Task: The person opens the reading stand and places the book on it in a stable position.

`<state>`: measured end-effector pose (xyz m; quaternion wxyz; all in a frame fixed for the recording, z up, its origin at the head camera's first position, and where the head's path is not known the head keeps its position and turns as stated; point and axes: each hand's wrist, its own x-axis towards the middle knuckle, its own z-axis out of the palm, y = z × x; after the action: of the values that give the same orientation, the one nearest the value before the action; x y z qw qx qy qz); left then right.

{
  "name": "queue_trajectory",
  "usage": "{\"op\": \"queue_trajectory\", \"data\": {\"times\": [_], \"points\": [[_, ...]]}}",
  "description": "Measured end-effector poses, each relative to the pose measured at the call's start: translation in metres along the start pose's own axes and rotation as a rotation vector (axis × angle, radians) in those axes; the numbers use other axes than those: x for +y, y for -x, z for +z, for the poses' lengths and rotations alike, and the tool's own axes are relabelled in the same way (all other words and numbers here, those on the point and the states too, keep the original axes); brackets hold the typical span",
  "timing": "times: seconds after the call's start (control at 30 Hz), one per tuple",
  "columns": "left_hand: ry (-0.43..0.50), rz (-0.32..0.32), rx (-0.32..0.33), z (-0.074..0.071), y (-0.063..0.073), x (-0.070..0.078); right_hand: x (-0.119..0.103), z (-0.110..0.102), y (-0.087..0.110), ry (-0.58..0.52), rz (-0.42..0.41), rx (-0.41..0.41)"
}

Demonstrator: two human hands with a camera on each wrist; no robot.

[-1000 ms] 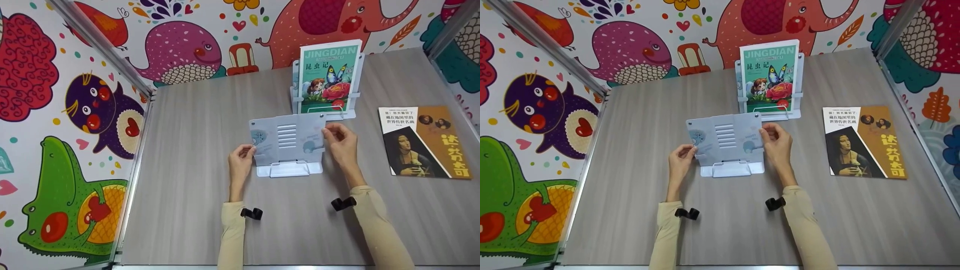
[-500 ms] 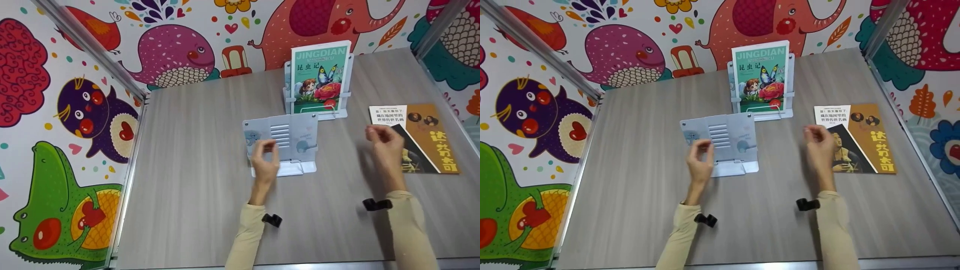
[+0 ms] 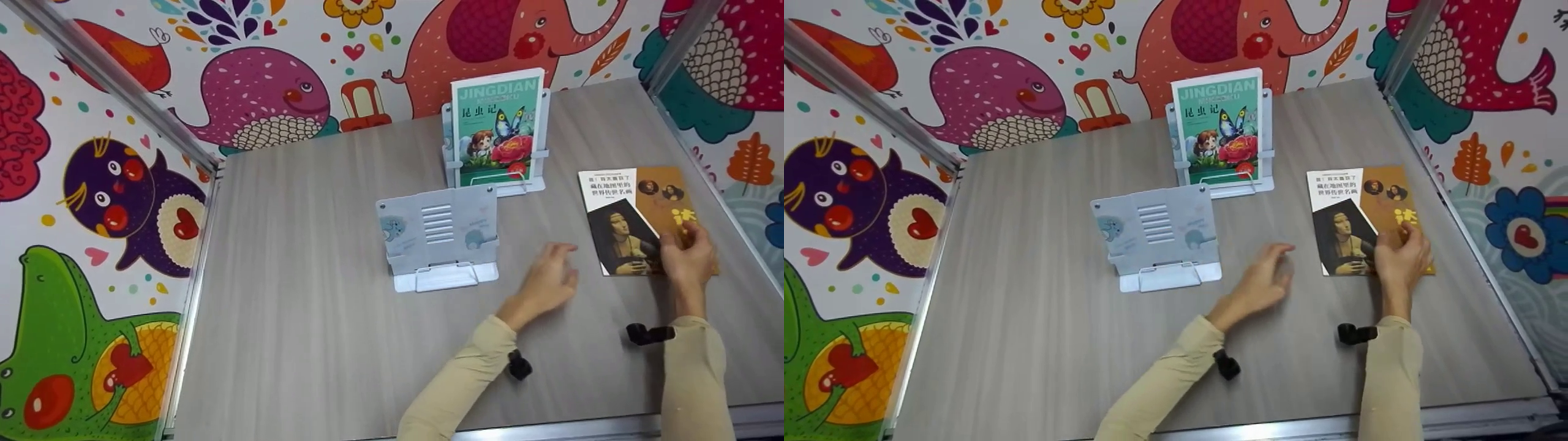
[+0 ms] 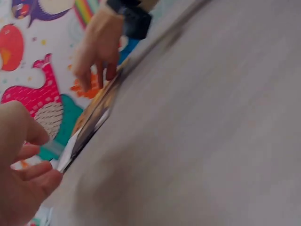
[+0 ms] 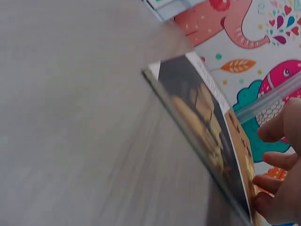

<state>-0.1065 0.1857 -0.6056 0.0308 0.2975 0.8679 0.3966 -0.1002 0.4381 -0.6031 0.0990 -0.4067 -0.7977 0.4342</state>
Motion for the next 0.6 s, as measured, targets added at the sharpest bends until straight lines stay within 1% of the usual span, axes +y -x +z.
{"op": "queue_trajectory", "data": {"times": [0.03, 0.1, 0.17, 0.2, 0.3, 0.4, 0.5, 0.6], "points": [[-0.012, -0.017, -0.038, 0.007, -0.002, 0.004, 0.003, -0.001, -0.001, 0.034, -0.008, -0.012], [0.007, -0.05, -0.102, 0.019, -0.005, 0.012, 0.008, -0.001, -0.002, 0.078, -0.028, -0.035], [0.066, -0.096, -0.136, 0.027, -0.006, 0.017, 0.009, -0.002, -0.003, 0.103, -0.042, -0.049], [0.097, -0.117, -0.143, 0.029, -0.006, 0.019, 0.009, -0.002, -0.003, 0.114, -0.042, -0.059], [0.161, -0.165, -0.129, 0.033, -0.007, 0.021, 0.006, -0.005, 0.0, 0.148, -0.034, -0.097], [0.191, -0.19, -0.11, 0.035, -0.008, 0.022, 0.003, -0.009, 0.003, 0.176, -0.044, -0.124], [0.23, -0.218, -0.098, 0.034, -0.01, 0.024, 0.002, -0.015, 0.006, 0.202, -0.035, -0.147], [0.33, -0.294, -0.068, 0.032, -0.014, 0.026, 0.001, -0.022, 0.007, 0.225, 0.003, -0.156]]}}
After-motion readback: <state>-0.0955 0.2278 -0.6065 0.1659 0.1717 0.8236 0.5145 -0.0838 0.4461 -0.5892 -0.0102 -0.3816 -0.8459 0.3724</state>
